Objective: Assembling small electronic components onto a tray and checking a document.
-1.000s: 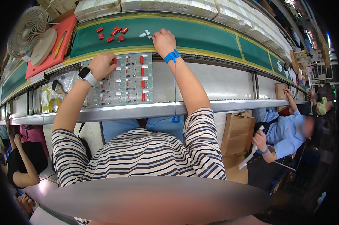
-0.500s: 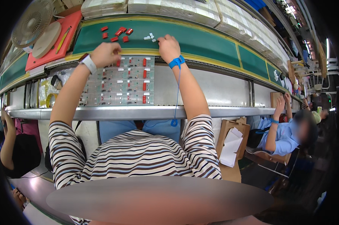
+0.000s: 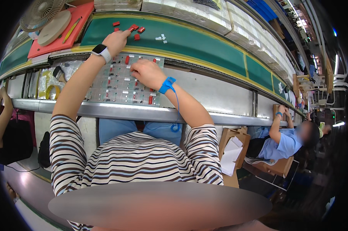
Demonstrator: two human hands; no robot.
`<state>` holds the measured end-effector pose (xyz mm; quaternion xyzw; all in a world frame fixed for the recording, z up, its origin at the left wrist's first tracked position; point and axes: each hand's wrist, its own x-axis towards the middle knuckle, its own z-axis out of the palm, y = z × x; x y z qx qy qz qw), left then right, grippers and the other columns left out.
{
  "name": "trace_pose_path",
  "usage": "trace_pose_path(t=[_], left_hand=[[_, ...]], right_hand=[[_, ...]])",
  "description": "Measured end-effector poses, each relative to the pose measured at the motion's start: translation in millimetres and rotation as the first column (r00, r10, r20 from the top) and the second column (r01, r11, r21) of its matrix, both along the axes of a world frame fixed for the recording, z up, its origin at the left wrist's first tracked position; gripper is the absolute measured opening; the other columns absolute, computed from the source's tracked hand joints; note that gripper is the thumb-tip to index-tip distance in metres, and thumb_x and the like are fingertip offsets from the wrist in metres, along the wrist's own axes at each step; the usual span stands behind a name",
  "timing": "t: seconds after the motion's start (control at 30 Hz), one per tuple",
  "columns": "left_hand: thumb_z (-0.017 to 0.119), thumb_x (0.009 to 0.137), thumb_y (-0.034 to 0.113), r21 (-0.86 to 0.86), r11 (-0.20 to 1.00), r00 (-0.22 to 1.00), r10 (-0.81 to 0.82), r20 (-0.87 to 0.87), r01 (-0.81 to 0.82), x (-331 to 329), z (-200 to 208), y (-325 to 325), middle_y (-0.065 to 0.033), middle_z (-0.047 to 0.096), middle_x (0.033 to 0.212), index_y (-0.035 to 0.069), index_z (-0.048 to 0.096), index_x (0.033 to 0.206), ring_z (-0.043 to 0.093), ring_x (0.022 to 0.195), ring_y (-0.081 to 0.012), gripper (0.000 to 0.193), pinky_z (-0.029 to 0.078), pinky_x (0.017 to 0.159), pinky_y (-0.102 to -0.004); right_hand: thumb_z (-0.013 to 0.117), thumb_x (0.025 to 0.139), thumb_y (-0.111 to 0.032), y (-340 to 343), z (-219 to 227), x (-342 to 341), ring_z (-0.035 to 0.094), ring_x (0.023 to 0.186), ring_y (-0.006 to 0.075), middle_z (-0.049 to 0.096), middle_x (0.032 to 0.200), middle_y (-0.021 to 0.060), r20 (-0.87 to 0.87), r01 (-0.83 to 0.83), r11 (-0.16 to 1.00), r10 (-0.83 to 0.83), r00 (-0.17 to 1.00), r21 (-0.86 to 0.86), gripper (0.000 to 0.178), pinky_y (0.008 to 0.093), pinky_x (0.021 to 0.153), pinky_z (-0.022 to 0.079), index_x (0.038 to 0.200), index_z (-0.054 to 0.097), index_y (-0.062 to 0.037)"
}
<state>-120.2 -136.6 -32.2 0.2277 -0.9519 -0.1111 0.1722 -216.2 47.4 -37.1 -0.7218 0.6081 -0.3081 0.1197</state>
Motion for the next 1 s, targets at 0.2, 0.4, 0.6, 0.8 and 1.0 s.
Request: trace_pose_path(t=[0.2,0.4,0.6,0.8,1.0], left_hand=[[0.056,0.071,-0.001,0.337,0.933,0.987,-0.085,-0.134,0.126,46,22,51,-0.0129,0.055,0.083,0.003,0.054,0.097,0.056,0.068,-0.0237,0.026,0.046,0.065,-0.0292],[0.061,0.067,0.002,0.382,0.92,0.994,-0.104,0.019,0.089,63,30,74,-0.0123,0.056,0.083,0.002,0.055,0.097,0.055,0.071,-0.0239,0.031,0.045,0.064,-0.0308],[0.064,0.066,0.009,0.217,0.965,0.986,-0.161,0.044,0.148,68,12,72,-0.0124,0.058,0.088,0.005,0.056,0.09,0.056,0.083,-0.0307,0.026,0.045,0.072,-0.037],[0.064,0.066,0.009,0.235,0.965,0.983,-0.148,0.105,0.12,66,14,75,-0.0121,0.059,0.09,0.005,0.056,0.09,0.055,0.087,-0.0302,0.025,0.045,0.075,-0.0364],[0.064,0.067,0.009,0.267,0.952,0.978,-0.18,0.103,0.147,64,12,71,-0.0134,0.059,0.091,0.003,0.057,0.09,0.055,0.087,-0.0304,0.025,0.045,0.077,-0.0359]], right_hand=[[0.057,0.071,-0.01,-1,-5,3,0.057,0.082,0.0286,0.061,0.08,0.01,-0.114,-0.035,0.998,0.04,0.993,0.045,0.009,0.0395,0.073,0.045,0.078,0.061,-0.0069],[0.056,0.07,-0.009,0,-8,4,0.058,0.081,0.0282,0.061,0.08,0.0094,-0.157,-0.024,1.0,0.027,0.987,0.019,0.01,0.0396,0.072,0.045,0.078,0.061,-0.0065],[0.058,0.073,-0.014,-3,8,-4,0.054,0.084,0.0286,0.058,0.086,0.0104,-0.203,-0.042,0.994,0.062,0.977,0.102,0.014,0.0381,0.074,0.045,0.085,0.062,-0.0078],[0.058,0.074,-0.014,-26,-10,-87,0.052,0.089,0.0292,0.058,0.09,0.0114,-0.18,0.435,0.856,-0.492,0.852,-0.281,0.014,0.0397,0.074,0.046,0.085,0.064,-0.0099],[0.059,0.075,-0.015,-22,-46,-123,0.053,0.091,0.0296,0.06,0.099,0.0083,-0.246,0.444,0.835,-0.528,0.813,-0.325,0.02,0.0401,0.076,0.045,0.094,0.064,-0.0125]])
